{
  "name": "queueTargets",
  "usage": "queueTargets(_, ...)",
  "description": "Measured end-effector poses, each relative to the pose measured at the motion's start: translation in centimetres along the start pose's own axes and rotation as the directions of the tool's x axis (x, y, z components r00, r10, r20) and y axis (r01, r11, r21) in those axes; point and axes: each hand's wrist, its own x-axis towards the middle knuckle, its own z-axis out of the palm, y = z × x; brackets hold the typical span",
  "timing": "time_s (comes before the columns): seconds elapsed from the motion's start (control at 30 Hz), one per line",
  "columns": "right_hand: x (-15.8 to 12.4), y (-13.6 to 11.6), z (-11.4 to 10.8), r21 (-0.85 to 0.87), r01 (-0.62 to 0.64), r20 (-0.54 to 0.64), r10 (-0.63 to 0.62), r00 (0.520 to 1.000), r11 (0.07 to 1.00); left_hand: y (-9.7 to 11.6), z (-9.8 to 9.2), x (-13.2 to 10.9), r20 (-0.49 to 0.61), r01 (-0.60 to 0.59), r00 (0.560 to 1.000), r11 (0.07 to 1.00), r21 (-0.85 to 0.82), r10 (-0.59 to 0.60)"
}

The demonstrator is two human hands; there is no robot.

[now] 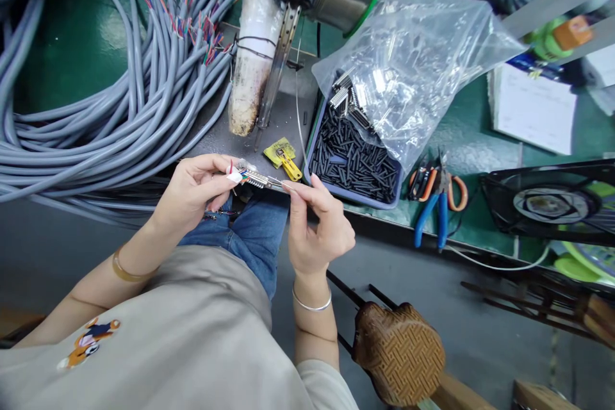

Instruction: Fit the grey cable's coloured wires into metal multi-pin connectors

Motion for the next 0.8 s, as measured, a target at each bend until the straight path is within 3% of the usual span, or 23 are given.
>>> queueTargets(0.1,0.5,0.0,0.0,0.094,0.050,0.043,-0.054,0.998,0.994,0.1,0.0,0.0,0.010,0.004,1.000,1.000,0.006,-0.004)
queueTargets(0.23,0.5,0.0,0.6,0.086,0.162,0.173,-0.175,0.969,0.983,0.2,0.0,-0.1,0.039,0.004,0.999,1.000,-0.004,-0.004)
queueTargets(0.37,0.2,0.1,1.2,0.112,0.167,0.188,-0.186,0.964,0.980,0.3,0.0,-0.1,0.055,0.010,0.998,1.000,-0.013,-0.010)
queueTargets(0.5,0.1,0.0,1.3,0.101,0.104,0.170,-0.121,0.978,0.989,0.2,0.0,-0.1,0.047,0.027,0.999,0.999,0.018,-0.027)
queueTargets(0.67,0.4,-0.2,1.0,0.074,-0.050,-0.006,0.051,0.999,0.996,-0.1,0.2,0.1,0.019,-0.007,1.000,0.999,0.039,0.006)
queueTargets(0.8,0.6,-0.2,1.1,0.147,-0.200,0.139,0.180,0.974,0.969,0.1,0.7,0.3,0.015,-0.023,1.000,0.996,0.084,0.021)
